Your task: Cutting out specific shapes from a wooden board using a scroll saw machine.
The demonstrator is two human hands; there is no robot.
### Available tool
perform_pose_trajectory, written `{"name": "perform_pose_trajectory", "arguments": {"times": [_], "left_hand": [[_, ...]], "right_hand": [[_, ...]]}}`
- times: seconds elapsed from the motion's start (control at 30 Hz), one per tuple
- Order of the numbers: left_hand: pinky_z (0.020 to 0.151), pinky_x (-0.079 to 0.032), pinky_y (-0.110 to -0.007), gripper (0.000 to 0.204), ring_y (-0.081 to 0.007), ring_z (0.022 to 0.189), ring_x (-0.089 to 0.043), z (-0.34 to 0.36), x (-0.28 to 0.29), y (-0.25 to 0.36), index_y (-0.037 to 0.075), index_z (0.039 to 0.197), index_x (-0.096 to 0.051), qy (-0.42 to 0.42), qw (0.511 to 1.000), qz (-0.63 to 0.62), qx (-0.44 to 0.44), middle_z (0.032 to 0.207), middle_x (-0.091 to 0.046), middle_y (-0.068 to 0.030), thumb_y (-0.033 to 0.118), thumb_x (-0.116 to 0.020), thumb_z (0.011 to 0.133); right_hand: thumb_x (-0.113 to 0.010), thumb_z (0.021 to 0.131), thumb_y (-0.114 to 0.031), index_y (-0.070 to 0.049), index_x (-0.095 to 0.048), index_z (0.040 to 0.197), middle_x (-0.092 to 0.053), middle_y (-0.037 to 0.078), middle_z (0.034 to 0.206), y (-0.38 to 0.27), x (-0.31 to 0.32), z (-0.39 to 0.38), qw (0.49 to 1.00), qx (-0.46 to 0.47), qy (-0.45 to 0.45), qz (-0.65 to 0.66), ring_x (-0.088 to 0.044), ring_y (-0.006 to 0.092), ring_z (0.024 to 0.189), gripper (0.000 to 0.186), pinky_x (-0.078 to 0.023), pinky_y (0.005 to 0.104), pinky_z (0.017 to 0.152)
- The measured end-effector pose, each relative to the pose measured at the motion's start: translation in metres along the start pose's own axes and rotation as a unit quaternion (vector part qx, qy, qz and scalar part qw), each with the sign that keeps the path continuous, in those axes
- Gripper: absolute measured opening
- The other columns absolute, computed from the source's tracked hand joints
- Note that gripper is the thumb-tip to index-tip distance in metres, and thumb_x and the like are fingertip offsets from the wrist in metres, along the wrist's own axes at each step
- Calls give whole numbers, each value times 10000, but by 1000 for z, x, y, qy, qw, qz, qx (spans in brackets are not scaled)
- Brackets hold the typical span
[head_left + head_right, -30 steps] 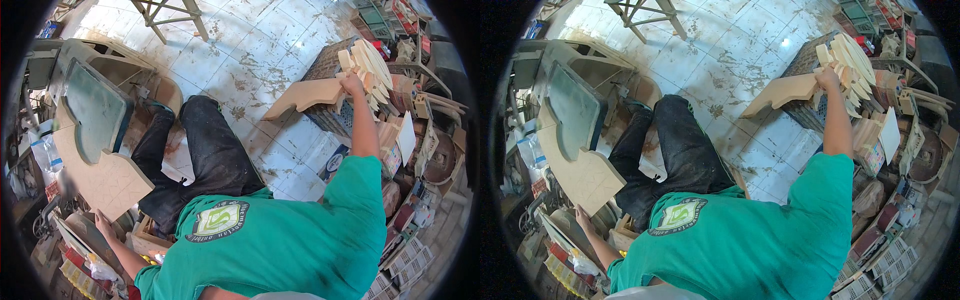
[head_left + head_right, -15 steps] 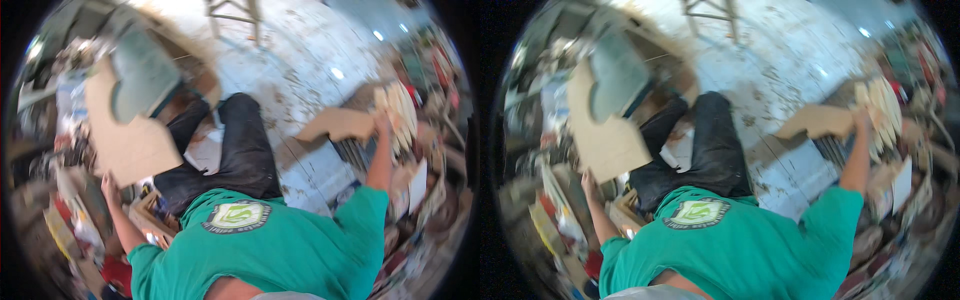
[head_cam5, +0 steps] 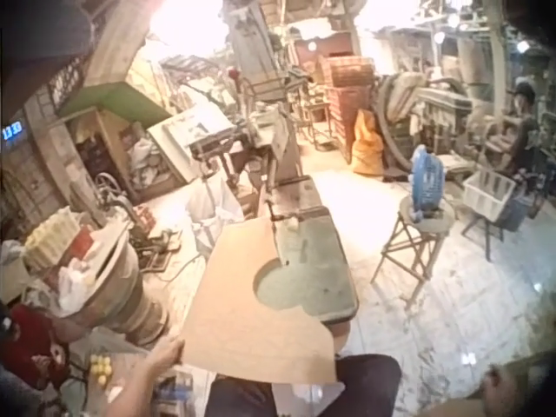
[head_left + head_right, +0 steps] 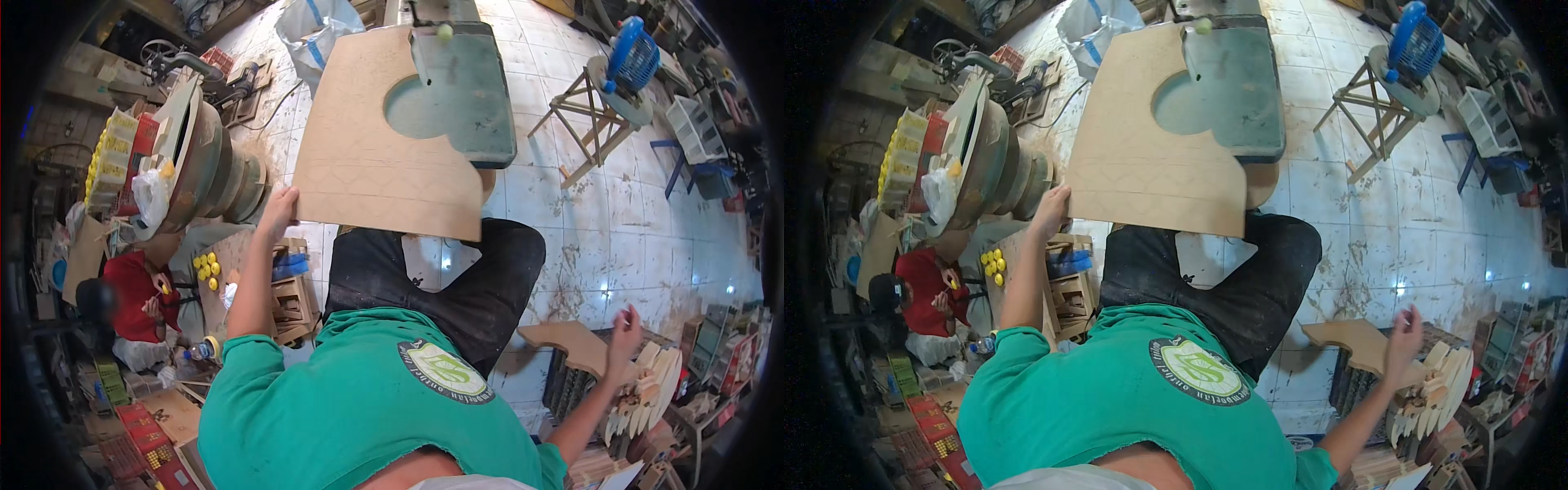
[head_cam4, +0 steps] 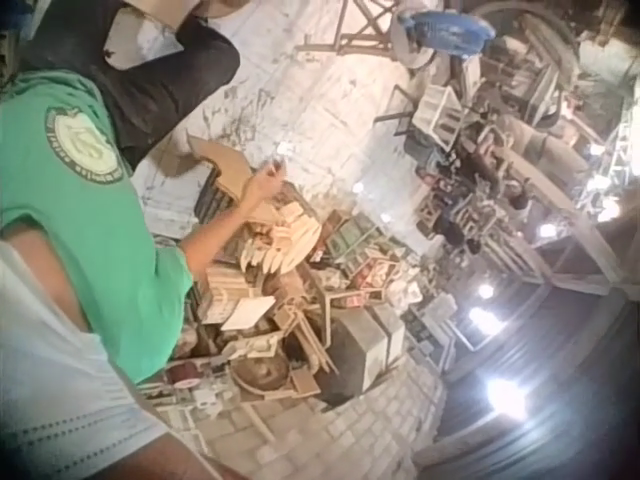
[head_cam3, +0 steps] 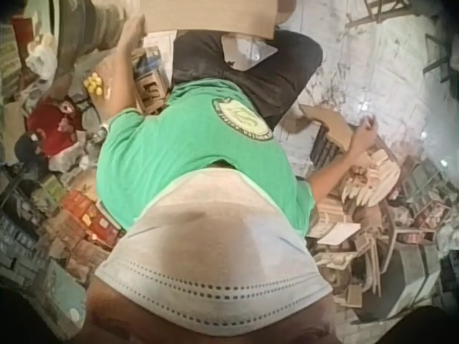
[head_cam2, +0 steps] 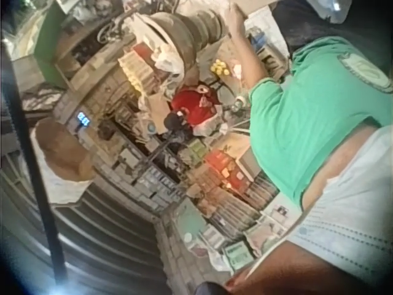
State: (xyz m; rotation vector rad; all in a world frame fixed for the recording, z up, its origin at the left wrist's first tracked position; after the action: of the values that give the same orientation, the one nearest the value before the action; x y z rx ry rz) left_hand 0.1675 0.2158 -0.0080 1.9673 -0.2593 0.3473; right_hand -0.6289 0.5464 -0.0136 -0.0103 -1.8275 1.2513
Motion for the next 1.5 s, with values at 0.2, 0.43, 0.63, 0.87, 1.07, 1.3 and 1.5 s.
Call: {"name": "perform_pose_trajectory", "arguments": {"times": [0.2, 0.43, 0.63, 0.87, 1.07, 1.3, 1.5], "left_hand": [[773, -590, -412, 349, -170, 843, -680, -79, -85, -12, 63, 1256, -536, -99, 965, -210, 127, 1046, -682, -58, 312, -506, 1013], [843, -581, -402, 372, -206, 979, -692, -122, -196, 6, 35, 1320, -492, -263, 905, -304, 143, 1140, -673, -92, 271, -493, 1032], [808, -580, -363, 371, -188, 942, -695, -120, -236, 31, 11, 1255, -552, -367, 890, -244, 116, 1066, -689, -107, 309, -506, 1038], [579, -562, -319, 315, -194, 620, -651, -19, -113, 16, 22, 1010, -648, -209, 937, -279, 31, 717, -630, -91, 318, -541, 981], [732, -606, -414, 847, -291, 942, -660, 92, 20, 19, 90, 1520, -143, 59, 936, -345, -28, 1252, -531, -210, 418, -661, 935], [729, -589, -419, 1049, -277, 949, -640, 150, 11, 53, 104, 1539, 107, 106, 960, -247, -75, 1276, -501, -225, 238, -719, 907], [678, -580, -397, 1044, -241, 876, -643, 169, 6, 68, 78, 1518, 125, 111, 974, -189, -66, 1222, -530, -206, 177, -715, 905]], "right_hand": [[-608, 986, -207, -20, -536, 1360, -655, 123, 1185, -137, -193, -82, 945, -32, -240, 221, -636, 170, 966, 424, -525, 278, 816], [-658, 967, -255, -40, -249, 1537, -443, 192, 1441, -241, -303, -149, 878, -2, -292, 379, -590, 236, 1182, 734, -535, 329, 892], [-832, 757, -256, -40, -336, 1492, -259, 269, 1540, -336, -277, -136, 950, 286, -117, -39, -271, 437, 1431, 913, -282, 503, 1161], [-867, 664, -426, -111, -450, 1442, -296, 242, 1529, -376, -308, -99, 904, 334, -96, -249, -252, 551, 1385, 937, -304, 593, 1106], [-839, 645, -566, -179, -465, 1449, -302, 215, 1523, -375, -318, -85, 901, 326, -89, -273, -238, 571, 1385, 968, -346, 680, 1036], [-797, 645, -622, -141, -556, 1385, -363, 235, 1503, -380, -318, -60, 893, 360, -63, -262, -297, 571, 1354, 915, -354, 604, 1068], [-788, 645, -642, -132, -570, 1369, -384, 235, 1481, -387, -323, -33, 892, 373, -48, -252, -299, 574, 1344, 911, -341, 612, 1080]]}}
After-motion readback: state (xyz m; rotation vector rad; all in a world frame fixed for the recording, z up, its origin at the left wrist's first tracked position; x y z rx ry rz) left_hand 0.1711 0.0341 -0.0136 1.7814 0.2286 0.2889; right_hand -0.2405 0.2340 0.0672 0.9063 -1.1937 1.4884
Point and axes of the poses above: each hand's wrist, its own z-axis towards the middle knuckle, its own x-axis out of the back of the hand, y = z × x, the point moved 7 cm from there along z, towards the middle knuckle
